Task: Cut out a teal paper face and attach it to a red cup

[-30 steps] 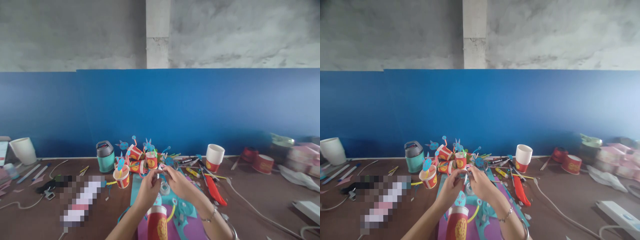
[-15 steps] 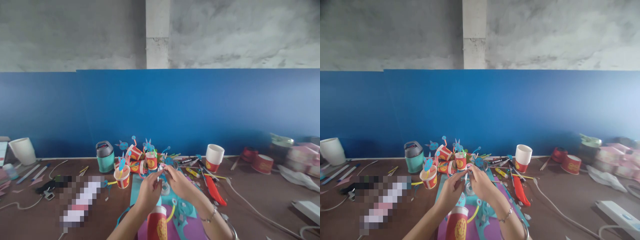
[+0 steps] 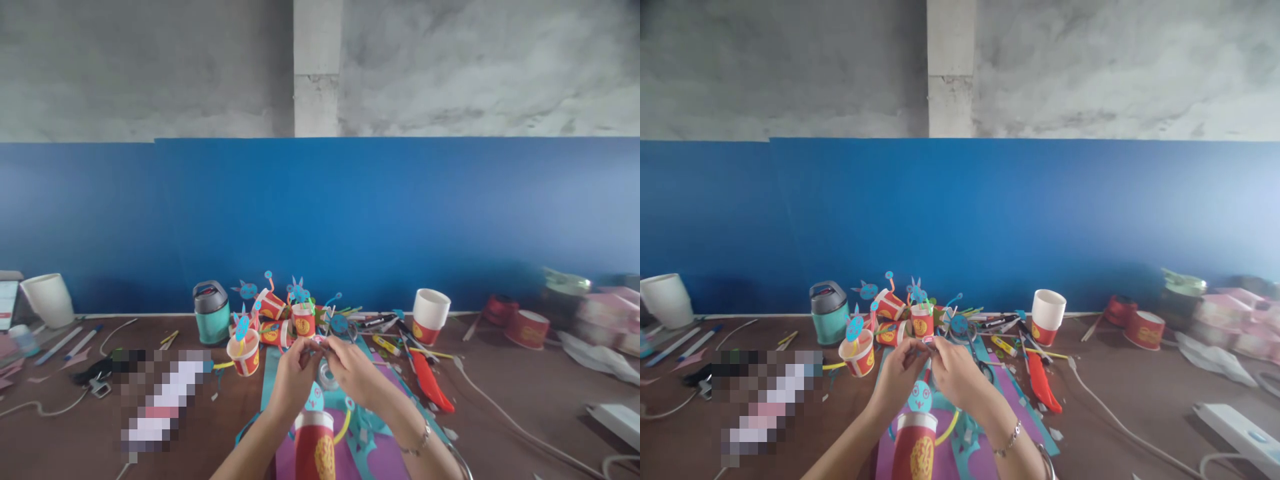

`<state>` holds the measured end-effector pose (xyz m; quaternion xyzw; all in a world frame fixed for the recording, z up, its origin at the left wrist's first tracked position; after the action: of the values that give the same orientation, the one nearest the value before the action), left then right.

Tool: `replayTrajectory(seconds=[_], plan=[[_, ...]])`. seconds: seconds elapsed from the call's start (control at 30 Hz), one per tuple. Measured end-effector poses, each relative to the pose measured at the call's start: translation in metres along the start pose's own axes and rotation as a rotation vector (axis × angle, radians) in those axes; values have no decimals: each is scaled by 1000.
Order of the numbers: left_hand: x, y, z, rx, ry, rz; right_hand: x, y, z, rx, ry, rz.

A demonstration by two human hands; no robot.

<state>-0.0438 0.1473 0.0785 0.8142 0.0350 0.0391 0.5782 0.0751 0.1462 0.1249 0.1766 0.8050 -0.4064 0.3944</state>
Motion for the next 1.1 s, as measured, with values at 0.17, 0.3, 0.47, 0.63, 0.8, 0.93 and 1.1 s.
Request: replayTrajectory(seconds=[0.17,0.3,0.47,0.63,0.8,0.93,1.1], plan=[[1,3,2,5,-24,57,-3,-6,-2,45,56,-38],[0,7,3,34,-21,105,-3,-9,-2,62,65,-141],[-1,11,4,52,-36,142,4,-6,-3,124,66,-374],[-2,18,6,61,2,176,15,-1,-4,237,43,-661],[3,14,7,-150,39,567,7,-4,-3,152,167,-313],[3,15,4,-236,21,782,9,14,-5,210,129,270],[2,9,2,-312,19,794,17,53,1,368,-8,449]])
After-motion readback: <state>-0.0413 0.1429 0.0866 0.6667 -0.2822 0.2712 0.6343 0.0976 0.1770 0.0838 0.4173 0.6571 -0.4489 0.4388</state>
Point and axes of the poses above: each hand's wrist, its own z-axis away from the middle knuckle, its own x-axis out of the palm, y = z × x, the point moved 6 cm from there along -z, towards the middle knuckle, and after that the axes turned 6 degrees about z, right-handed, at the moved point
